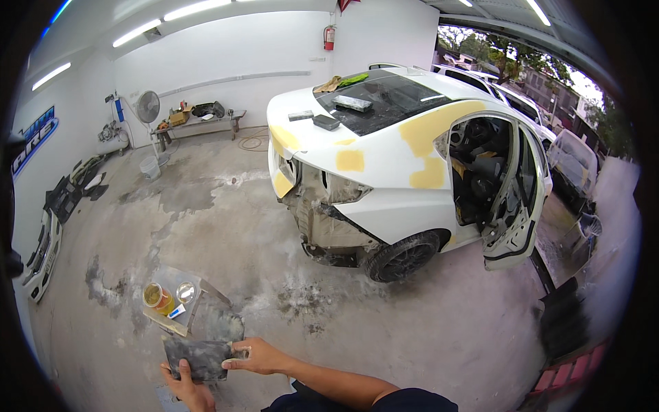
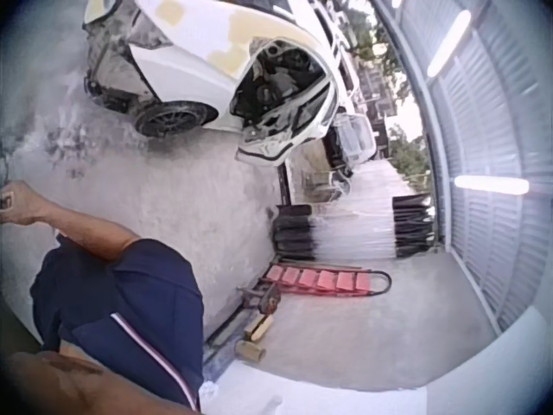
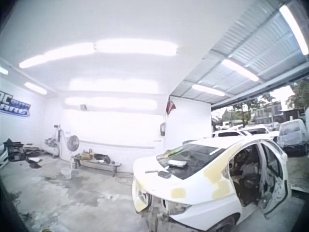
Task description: The person mixes a yellow body filler with a hardener on a metal mixing board using a putty knife, then applies the filler to the rear quarter panel of a white car near the wheel arch. The person smooths the filler into the damaged area to prepare it for sanding and painting.
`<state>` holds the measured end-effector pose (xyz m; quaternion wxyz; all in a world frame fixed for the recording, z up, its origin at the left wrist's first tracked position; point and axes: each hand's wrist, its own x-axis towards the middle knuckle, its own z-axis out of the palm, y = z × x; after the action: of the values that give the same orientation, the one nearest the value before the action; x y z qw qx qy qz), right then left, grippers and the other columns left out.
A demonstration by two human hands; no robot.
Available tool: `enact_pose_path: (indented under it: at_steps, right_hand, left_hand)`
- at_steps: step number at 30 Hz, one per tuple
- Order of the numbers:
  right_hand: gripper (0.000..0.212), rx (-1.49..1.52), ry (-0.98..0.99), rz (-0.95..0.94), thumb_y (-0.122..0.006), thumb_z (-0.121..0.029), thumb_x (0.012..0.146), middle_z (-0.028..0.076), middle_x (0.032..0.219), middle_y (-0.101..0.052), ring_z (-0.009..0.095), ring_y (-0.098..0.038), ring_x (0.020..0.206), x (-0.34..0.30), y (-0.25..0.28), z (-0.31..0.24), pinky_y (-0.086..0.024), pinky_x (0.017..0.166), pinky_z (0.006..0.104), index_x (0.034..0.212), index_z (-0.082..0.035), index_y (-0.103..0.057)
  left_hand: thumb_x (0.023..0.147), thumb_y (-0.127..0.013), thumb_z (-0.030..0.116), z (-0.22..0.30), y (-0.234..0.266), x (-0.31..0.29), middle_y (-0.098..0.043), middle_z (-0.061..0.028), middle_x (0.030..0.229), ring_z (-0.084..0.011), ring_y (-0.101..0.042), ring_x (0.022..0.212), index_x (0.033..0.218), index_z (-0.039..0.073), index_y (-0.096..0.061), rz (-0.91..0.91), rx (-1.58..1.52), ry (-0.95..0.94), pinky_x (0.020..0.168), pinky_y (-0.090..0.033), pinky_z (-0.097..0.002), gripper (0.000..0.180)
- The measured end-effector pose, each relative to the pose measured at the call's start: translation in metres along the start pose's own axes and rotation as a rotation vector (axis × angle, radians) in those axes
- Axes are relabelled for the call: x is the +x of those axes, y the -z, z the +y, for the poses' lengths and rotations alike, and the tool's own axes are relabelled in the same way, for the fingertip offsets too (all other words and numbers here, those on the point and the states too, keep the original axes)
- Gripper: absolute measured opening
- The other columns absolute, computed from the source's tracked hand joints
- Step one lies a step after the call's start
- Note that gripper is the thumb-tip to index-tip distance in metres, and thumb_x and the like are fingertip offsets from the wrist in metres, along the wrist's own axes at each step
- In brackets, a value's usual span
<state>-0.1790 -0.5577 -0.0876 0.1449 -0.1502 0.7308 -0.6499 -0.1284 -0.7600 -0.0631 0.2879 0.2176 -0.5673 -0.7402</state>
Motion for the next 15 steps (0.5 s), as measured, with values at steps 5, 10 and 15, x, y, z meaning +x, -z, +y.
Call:
enact_pose_path:
  at_steps: [5,10,15]
  right_hand:
    - [0.057,0.045,-0.053,-0.066,-0.075,-0.05,0.093,0.004,0.065,-0.047,0.015,-0.043,0.067,0.066,0.024,0.022,-0.038,0.061,0.034,0.073,0.001,-0.059]
    - [0.053,-0.118,0.223,-0.035,-0.071,-0.046,0.096,0.009,0.064,-0.048,0.016,-0.043,0.064,0.109,0.053,0.025,-0.037,0.06,0.0352,0.076,0.001,-0.059]
    - [0.043,-0.032,-0.085,0.324,-0.072,-0.041,0.096,0.012,0.069,-0.059,0.018,-0.05,0.067,0.138,0.07,0.007,-0.043,0.065,0.0354,0.086,0.001,-0.068]
  left_hand:
    - [0.094,-0.07,0.003,-0.001,-0.009,0.071,-0.062,-0.0164,0.135,-0.0262,-0.063,0.117,0.149,-0.002,-0.042,-0.466,0.406,0.177,0.103,-0.05,-0.0395,0.062]
    - [0.103,-0.065,0.035,-0.042,0.013,0.159,-0.065,-0.0048,0.087,-0.0105,-0.057,0.09,0.087,0.003,-0.063,-0.573,1.043,0.102,0.076,-0.048,-0.0269,0.035]
    - [0.102,-0.056,0.054,-0.084,-0.012,0.23,-0.061,-0.0137,0.137,-0.0237,-0.063,0.104,0.131,0.006,-0.061,-0.433,-0.067,0.322,0.093,-0.05,-0.0418,0.056]
